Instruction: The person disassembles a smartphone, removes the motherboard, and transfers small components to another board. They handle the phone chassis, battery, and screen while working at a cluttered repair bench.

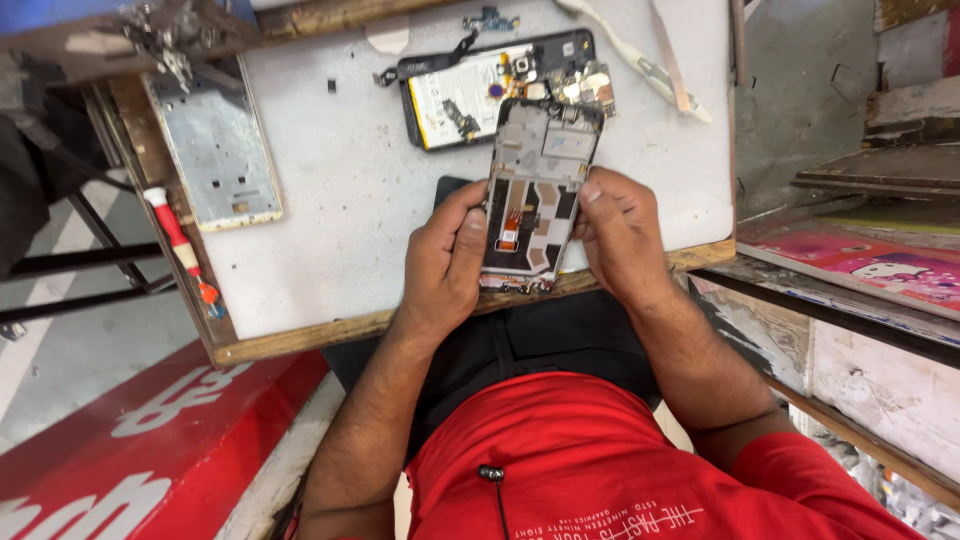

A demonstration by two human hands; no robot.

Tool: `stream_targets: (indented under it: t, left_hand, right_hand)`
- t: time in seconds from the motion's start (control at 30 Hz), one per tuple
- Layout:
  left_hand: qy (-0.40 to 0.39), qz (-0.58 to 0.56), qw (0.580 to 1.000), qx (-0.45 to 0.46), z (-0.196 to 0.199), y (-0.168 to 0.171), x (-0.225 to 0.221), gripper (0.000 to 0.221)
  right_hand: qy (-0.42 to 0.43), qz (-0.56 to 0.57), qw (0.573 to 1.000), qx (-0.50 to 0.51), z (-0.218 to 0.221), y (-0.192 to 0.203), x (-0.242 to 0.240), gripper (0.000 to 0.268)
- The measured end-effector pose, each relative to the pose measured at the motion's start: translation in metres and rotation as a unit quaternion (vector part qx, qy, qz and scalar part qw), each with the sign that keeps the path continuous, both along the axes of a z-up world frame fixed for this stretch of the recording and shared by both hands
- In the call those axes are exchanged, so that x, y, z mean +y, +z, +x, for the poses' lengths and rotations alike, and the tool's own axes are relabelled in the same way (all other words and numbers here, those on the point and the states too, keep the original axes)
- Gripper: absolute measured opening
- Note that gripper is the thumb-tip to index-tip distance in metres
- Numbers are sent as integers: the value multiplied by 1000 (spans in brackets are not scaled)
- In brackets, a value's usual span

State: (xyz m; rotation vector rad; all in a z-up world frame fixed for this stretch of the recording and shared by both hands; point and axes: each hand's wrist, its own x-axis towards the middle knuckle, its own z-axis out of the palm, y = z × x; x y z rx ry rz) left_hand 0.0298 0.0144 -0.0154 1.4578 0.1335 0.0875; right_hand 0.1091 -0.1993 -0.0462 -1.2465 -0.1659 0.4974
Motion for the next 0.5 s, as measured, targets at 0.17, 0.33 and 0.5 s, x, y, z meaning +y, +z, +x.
stream_targets:
  t: [0.17,0.33,0.5]
  left_hand:
    - [9,26,999,-16,2,0,0,35]
    - [27,-42,999,20,-3,5,-3,41]
    - [84,198,975,-65,-23,15,3,34]
  right_hand:
    - [3,-42,999,7,-1,4,5,33]
    - [49,-88,995,-10,-3,14,5,33]
    - [19,-3,1000,21,-1,16,10,32]
